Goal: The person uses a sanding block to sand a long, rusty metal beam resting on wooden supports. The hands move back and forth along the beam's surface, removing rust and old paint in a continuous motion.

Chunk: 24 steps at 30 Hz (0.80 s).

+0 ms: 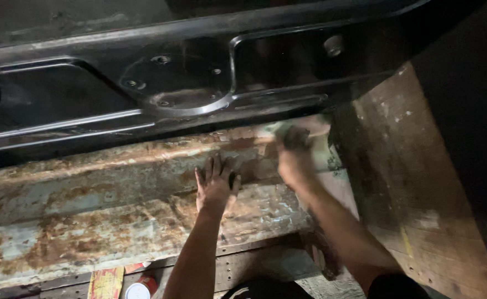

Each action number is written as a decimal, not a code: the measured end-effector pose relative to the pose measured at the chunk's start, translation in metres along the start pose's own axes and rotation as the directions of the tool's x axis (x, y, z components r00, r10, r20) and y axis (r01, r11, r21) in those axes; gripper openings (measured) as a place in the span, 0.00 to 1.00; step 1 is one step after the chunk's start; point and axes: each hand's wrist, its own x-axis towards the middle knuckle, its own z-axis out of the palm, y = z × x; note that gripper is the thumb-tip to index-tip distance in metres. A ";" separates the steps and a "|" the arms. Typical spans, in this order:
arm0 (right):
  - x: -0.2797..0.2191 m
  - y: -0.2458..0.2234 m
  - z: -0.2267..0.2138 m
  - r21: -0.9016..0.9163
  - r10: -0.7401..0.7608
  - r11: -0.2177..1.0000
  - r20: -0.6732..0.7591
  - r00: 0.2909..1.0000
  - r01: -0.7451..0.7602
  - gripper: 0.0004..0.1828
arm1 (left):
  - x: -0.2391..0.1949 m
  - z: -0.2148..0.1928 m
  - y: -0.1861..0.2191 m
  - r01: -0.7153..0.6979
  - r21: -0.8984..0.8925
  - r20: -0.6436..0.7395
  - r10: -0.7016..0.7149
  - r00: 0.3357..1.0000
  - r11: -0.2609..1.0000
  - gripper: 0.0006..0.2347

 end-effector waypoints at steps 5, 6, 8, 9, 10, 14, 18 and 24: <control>-0.025 -0.005 0.006 0.199 -0.046 0.978 -0.083 0.996 0.061 0.36 | 0.000 -0.001 -0.002 0.017 0.011 0.015 -0.017 1.000 1.000 0.29; -0.029 0.006 0.004 0.180 -0.043 0.981 -0.141 0.989 0.068 0.36 | -0.001 -0.001 -0.001 0.015 0.016 0.020 -0.015 1.000 1.000 0.28; -0.029 0.017 0.002 0.227 -0.017 0.974 -0.021 1.000 0.021 0.39 | 0.000 -0.001 0.000 0.009 0.025 0.029 -0.010 1.000 1.000 0.28; -0.026 0.023 0.000 0.247 -0.005 0.969 0.038 0.999 -0.004 0.41 | -0.001 -0.001 0.000 0.014 0.024 0.035 -0.015 0.999 1.000 0.28; -0.020 0.026 -0.002 0.302 0.030 0.953 -0.065 0.997 -0.009 0.39 | -0.001 -0.002 0.001 0.021 0.022 0.038 -0.022 0.999 1.000 0.29; 0.001 0.023 -0.005 0.429 0.130 0.902 -0.176 0.976 -0.043 0.31 | -0.002 -0.002 0.000 0.018 0.044 0.047 -0.020 0.999 0.999 0.28; 0.009 -0.011 0.000 0.303 -0.025 0.951 -0.142 0.990 0.067 0.34 | 0.002 -0.004 0.001 0.013 0.020 0.049 -0.014 0.999 1.000 0.29; 0.006 0.006 0.013 0.177 -0.113 0.972 -0.234 0.966 0.156 0.40 | -0.002 -0.005 0.001 0.023 0.010 0.028 -0.023 0.999 1.000 0.28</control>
